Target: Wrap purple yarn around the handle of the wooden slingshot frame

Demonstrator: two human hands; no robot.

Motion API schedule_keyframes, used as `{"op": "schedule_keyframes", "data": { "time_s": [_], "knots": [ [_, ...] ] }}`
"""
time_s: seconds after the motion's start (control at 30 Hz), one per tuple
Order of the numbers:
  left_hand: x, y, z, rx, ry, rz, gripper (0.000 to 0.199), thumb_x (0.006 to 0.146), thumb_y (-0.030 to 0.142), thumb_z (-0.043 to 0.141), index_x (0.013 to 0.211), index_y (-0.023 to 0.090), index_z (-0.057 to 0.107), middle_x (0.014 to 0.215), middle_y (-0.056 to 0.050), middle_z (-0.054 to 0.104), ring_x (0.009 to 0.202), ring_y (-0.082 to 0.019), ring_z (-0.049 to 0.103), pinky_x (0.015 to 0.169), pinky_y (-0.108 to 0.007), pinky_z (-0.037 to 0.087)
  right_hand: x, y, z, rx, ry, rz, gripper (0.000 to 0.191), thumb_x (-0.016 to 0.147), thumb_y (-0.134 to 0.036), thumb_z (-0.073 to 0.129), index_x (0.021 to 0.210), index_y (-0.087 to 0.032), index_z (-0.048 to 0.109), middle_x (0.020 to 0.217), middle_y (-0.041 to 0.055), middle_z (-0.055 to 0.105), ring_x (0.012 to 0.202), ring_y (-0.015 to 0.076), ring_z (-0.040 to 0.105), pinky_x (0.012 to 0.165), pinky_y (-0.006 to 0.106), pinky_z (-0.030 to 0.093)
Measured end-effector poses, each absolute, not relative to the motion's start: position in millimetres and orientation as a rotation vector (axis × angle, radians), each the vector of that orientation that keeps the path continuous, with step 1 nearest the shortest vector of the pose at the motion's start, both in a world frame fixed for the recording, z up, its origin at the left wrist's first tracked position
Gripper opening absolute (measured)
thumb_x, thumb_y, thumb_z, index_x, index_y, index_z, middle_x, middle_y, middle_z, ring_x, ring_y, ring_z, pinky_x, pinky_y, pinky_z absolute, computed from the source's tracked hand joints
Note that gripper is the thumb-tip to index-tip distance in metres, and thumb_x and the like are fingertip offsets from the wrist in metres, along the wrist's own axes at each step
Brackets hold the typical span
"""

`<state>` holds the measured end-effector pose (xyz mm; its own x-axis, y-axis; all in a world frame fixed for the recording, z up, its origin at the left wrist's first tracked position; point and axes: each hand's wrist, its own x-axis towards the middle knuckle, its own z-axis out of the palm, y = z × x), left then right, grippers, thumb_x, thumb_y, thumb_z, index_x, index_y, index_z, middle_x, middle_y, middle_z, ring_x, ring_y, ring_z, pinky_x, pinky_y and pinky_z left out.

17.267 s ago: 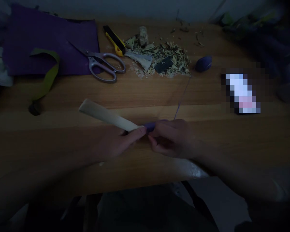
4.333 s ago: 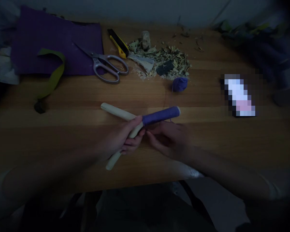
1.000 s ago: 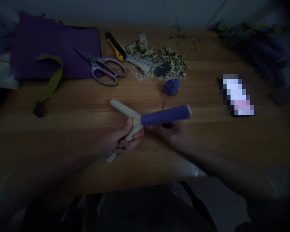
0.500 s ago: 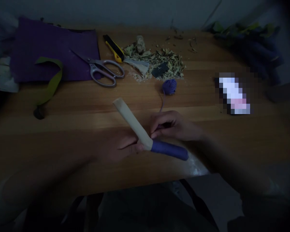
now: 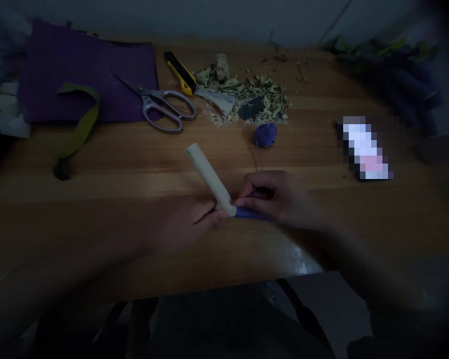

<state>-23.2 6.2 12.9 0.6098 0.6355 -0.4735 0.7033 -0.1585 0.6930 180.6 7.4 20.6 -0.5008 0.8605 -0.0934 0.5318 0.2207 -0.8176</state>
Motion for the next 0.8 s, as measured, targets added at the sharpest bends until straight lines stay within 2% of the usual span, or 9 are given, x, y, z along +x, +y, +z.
{"op": "schedule_keyframes", "data": {
  "time_s": [0.13,0.3,0.53,0.7,0.8],
  "knots": [
    [-22.4,6.0,14.8,1.770,1.083,-0.043,0.037,0.088,0.045,0.027,0.066,0.020,0.043,0.059,0.003,0.048,0.056,-0.013,0.047,0.057,-0.027,0.035,179.7,5.2,19.6,-1.266,-2.150,1.024,0.017,0.079,-0.028,0.060,0.067,-0.016,0.060,0.060,-0.0017,0.053,0.052,0.0073,0.045,0.047,0.021,0.034],
    [-22.2,1.8,7.7,1.672,1.147,0.088,0.039,0.087,0.048,0.029,0.064,0.020,0.043,0.055,0.005,0.045,0.054,-0.012,0.044,0.055,-0.026,0.034,178.4,1.1,16.2,-1.121,-2.307,0.670,0.016,0.082,-0.026,0.057,0.069,-0.018,0.059,0.055,-0.0025,0.049,0.046,0.0068,0.039,0.045,0.022,0.030],
    [-20.3,1.1,6.5,1.440,1.161,0.217,0.041,0.088,0.048,0.030,0.062,0.020,0.044,0.051,0.005,0.039,0.047,-0.009,0.038,0.047,-0.021,0.033,178.8,-4.2,9.0,-0.929,-2.491,0.377,0.018,0.088,-0.020,0.047,0.075,-0.017,0.059,0.060,-0.0021,0.053,0.050,0.0064,0.045,0.046,0.021,0.032],
    [-20.8,0.5,1.3,1.315,1.180,0.302,0.040,0.087,0.050,0.032,0.066,0.019,0.047,0.051,0.005,0.039,0.045,-0.008,0.033,0.042,-0.019,0.029,173.8,-4.8,3.4,-0.851,-2.520,0.084,0.021,0.086,-0.017,0.050,0.067,-0.015,0.059,0.057,-0.0027,0.055,0.049,0.0063,0.045,0.044,0.021,0.031],
    [-21.3,0.3,-2.1,1.214,1.166,0.340,0.041,0.086,0.053,0.033,0.066,0.019,0.045,0.050,0.006,0.035,0.043,-0.007,0.031,0.039,-0.018,0.024,171.7,-6.0,0.2,-0.825,-2.556,0.029,0.021,0.085,-0.014,0.049,0.066,-0.015,0.058,0.058,-0.0017,0.058,0.051,0.0078,0.048,0.047,0.022,0.033]
  ]
}}
